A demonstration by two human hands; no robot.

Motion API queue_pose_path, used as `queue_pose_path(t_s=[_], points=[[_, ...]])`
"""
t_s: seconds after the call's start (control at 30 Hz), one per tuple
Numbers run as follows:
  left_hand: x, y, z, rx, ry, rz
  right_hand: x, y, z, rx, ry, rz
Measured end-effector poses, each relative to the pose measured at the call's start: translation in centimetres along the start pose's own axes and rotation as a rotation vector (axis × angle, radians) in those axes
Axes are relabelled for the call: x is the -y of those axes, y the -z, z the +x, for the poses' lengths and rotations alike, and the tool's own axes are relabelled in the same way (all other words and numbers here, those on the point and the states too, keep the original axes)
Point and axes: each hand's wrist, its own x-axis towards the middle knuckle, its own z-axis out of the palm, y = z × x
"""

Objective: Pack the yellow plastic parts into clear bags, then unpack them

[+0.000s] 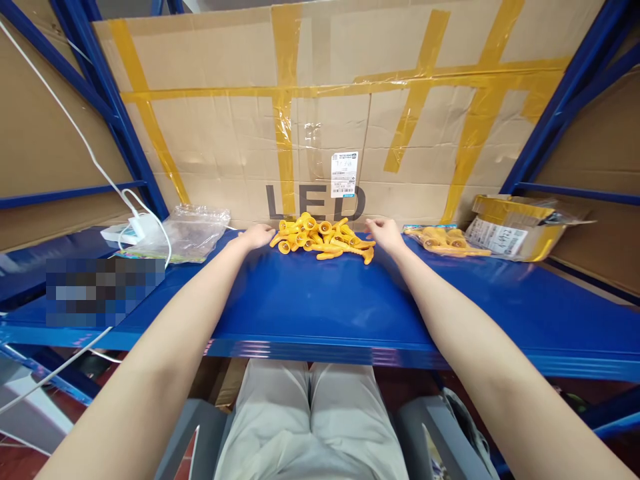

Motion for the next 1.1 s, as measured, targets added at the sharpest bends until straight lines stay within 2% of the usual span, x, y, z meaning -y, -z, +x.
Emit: queue_pose_path(t_s=[0.03, 0.1, 0.2, 0.3, 0.37, 0.53, 0.7, 0.87, 0.97, 1.1], points=[[-0.6, -0.5, 0.3, 0.069, -0.06, -0.08, -0.3, 0.4, 0.2, -0.057, -0.105, 0.083], [-1.7, -1.4, 0.7, 0.103, -0.109, -0.181, -0.9, 1.2, 0.6, -0.141, -0.319, 0.262], [-2.5, -2.3, 0.9, 0.074, -0.104, -0.217, -1.9, 2.4, 1.1, -0.22, -0.591, 0.533], [-2.4, -3.1, 0.6, 0.015, -0.071, -0.209, -3.1, 3.5, 1.7, -0.314, -0.713, 0.77], [-2.0, -3.7, 0.2, -0.027, -0.035, -0.205, -3.8, 4.1, 2.1, -0.38, -0.695, 0.84], [-1.4, -4.4, -0.9, -0.059, -0.022, -0.222, -4.9, 4.9, 2.7, -0.44, -0.563, 0.788], [-1.3, -4.4, -1.1, -0.071, -0.056, -0.224, -4.8, 4.5, 2.3, -0.498, -0.623, 0.914], [-0.9, -4.7, -1.0, -0.094, -0.093, -0.225, -4.2, 4.0, 1.9, -0.584, -0.613, 1.04], [-0.8, -4.7, -1.0, -0.095, -0.104, -0.21, -3.8, 4.1, 1.6, -0.661, -0.615, 1.186], [-0.8, -4.6, -1.1, -0.09, -0.11, -0.193, -3.8, 4.8, 1.3, -0.71, -0.624, 1.193]])
